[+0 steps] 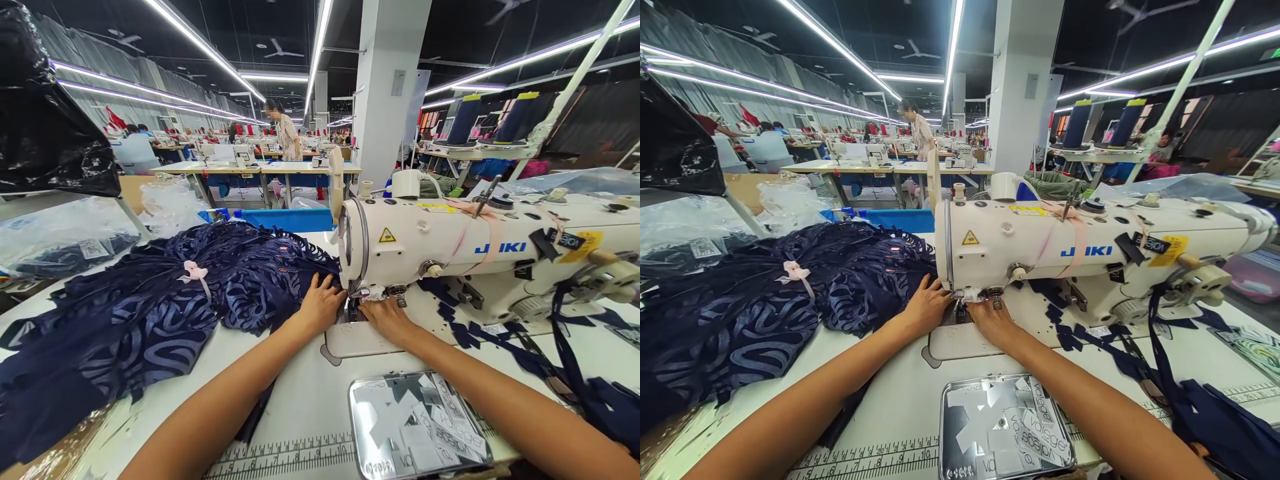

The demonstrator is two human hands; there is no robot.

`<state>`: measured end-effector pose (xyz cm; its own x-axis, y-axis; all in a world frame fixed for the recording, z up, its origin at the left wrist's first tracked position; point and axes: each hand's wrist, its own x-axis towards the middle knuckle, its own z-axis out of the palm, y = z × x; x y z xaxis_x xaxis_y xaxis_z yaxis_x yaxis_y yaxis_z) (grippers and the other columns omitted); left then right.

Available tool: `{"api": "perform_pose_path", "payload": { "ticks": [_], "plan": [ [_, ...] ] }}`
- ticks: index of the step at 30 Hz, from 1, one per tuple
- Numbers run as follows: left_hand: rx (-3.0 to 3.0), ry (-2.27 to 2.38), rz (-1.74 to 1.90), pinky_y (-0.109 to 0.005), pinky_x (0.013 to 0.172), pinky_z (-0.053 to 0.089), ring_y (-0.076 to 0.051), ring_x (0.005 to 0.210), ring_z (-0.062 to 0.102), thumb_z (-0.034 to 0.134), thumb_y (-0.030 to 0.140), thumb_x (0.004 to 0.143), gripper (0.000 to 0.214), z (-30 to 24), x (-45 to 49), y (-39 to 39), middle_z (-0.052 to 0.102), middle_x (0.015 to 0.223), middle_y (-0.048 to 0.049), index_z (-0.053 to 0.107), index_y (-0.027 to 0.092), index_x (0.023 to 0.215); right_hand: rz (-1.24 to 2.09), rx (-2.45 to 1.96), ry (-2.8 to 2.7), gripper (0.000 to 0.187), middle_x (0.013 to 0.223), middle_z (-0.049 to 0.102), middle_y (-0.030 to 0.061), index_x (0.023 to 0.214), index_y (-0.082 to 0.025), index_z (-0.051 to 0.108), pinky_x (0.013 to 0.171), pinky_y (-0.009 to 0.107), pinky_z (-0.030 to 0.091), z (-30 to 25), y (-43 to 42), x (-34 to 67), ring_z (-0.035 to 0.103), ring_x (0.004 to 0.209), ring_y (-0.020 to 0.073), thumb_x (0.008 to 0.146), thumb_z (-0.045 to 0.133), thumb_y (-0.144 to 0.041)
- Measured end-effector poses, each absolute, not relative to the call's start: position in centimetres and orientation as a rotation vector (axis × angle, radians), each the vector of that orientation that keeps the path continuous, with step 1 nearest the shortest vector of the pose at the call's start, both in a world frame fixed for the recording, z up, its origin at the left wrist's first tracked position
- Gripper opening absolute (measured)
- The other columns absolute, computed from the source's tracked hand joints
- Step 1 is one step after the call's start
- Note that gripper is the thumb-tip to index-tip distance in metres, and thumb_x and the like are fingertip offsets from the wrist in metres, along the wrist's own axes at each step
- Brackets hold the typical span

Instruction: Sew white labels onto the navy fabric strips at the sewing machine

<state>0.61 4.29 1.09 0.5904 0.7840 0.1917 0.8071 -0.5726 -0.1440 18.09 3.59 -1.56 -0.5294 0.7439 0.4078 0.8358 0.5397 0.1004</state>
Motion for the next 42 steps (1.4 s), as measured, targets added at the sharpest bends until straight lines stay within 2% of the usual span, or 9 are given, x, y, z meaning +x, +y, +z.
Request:
{"api": "perform_pose_path", "payload": {
  "ticks": [5, 15, 20, 23, 27, 31, 34, 38, 42],
  "plan": [
    [-2.601, -1.325, -0.135, -0.057, 0.098, 0.025, -0.028, 0.111, 0.044, 0.040, 0.006, 0.077, 0.034, 1.2, 0.7, 4.4, 0.062, 0.106, -0.0095, 0.057, 0.017, 0.104, -0.420, -1.347, -2.402, 0.024, 0.074, 0.066, 0.0107, 0.087, -0.016, 0.065, 0.062, 0.033, 0.044, -2.2, 3.6, 18.0, 0.060, 0.067, 0.0230, 0.086, 0.041, -0.020],
    [-2.591, -1.322, -0.114, -0.057, 0.099, 0.025, -0.029, 0.114, 0.043, 0.042, 0.006, 0.076, 0.034, 1.2, 0.7, 4.4, 0.058, 0.113, -0.0097, 0.056, 0.015, 0.106, -0.279, -1.530, -2.470, 0.026, 0.080, 0.069, 0.0066, 0.091, -0.019, 0.067, 0.070, 0.031, 0.045, -1.1, 3.5, 17.9, 0.062, 0.076, 0.0214, 0.088, 0.041, -0.024],
    [-2.675, -1.084, -0.246, -0.041, 0.094, 0.038, -0.023, 0.108, 0.049, 0.044, 0.004, 0.075, 0.030, 2.7, -0.4, 0.9, 0.059, 0.111, -0.0106, 0.058, 0.012, 0.100, -0.253, -1.441, -2.552, 0.027, 0.081, 0.068, 0.0061, 0.087, -0.020, 0.068, 0.070, 0.030, 0.045, -0.6, 4.4, 19.6, 0.061, 0.078, 0.0203, 0.088, 0.042, -0.023],
    [-2.599, -0.892, -0.563, -0.030, 0.083, 0.045, -0.015, 0.090, 0.057, 0.039, 0.005, 0.081, 0.026, 3.7, -3.4, -2.5, 0.063, 0.100, -0.0080, 0.057, 0.014, 0.097, -0.206, -1.334, -2.600, 0.030, 0.080, 0.068, 0.0059, 0.084, -0.019, 0.069, 0.069, 0.029, 0.045, -0.5, 4.8, 20.3, 0.061, 0.076, 0.0191, 0.088, 0.039, -0.022],
    [-2.252, -0.887, -0.720, -0.032, 0.077, 0.047, -0.018, 0.089, 0.058, 0.044, 0.007, 0.082, 0.022, 4.0, -9.7, -5.8, 0.062, 0.098, -0.0093, 0.055, 0.017, 0.098, -0.191, -1.312, -2.635, 0.033, 0.079, 0.067, 0.0078, 0.079, -0.018, 0.069, 0.070, 0.031, 0.044, -0.6, 5.1, 20.4, 0.060, 0.077, 0.0205, 0.088, 0.037, -0.022],
    [-2.173, -0.993, -0.522, -0.042, 0.095, 0.038, -0.023, 0.113, 0.047, 0.034, 0.007, 0.085, 0.036, 3.1, -13.7, -7.6, 0.054, 0.119, -0.0093, 0.054, 0.023, 0.110, -0.216, -1.266, -2.606, 0.031, 0.082, 0.067, 0.0086, 0.081, -0.017, 0.068, 0.070, 0.032, 0.045, -0.8, 5.2, 20.3, 0.060, 0.079, 0.0216, 0.088, 0.038, -0.022],
    [-2.235, -0.992, -0.438, -0.043, 0.103, 0.029, -0.023, 0.121, 0.040, 0.031, 0.011, 0.088, 0.037, 2.3, -13.4, -8.1, 0.052, 0.123, -0.0059, 0.053, 0.025, 0.113, -0.238, -1.232, -2.622, 0.030, 0.082, 0.067, 0.0081, 0.083, -0.018, 0.068, 0.068, 0.031, 0.046, -0.6, 5.1, 20.4, 0.061, 0.076, 0.0203, 0.087, 0.038, -0.020],
    [-2.282, -0.886, -0.392, -0.043, 0.106, 0.023, -0.021, 0.123, 0.037, 0.029, 0.009, 0.088, 0.036, 1.5, -11.5, -7.7, 0.053, 0.123, -0.0045, 0.057, 0.022, 0.106, -0.251, -1.207, -2.658, 0.025, 0.085, 0.067, 0.0080, 0.094, -0.018, 0.066, 0.068, 0.031, 0.048, 0.0, 4.5, 21.1, 0.061, 0.077, 0.0204, 0.084, 0.043, -0.017],
    [-2.315, -0.817, -0.336, -0.044, 0.105, 0.022, -0.022, 0.117, 0.043, 0.032, 0.007, 0.087, 0.033, 1.1, -10.4, -7.2, 0.057, 0.115, -0.0046, 0.062, 0.018, 0.093, -0.220, -1.077, -2.612, 0.028, 0.089, 0.065, 0.0083, 0.105, -0.018, 0.061, 0.070, 0.033, 0.050, -0.1, 3.6, 22.4, 0.060, 0.080, 0.0204, 0.087, 0.040, -0.021]
  ]
}}
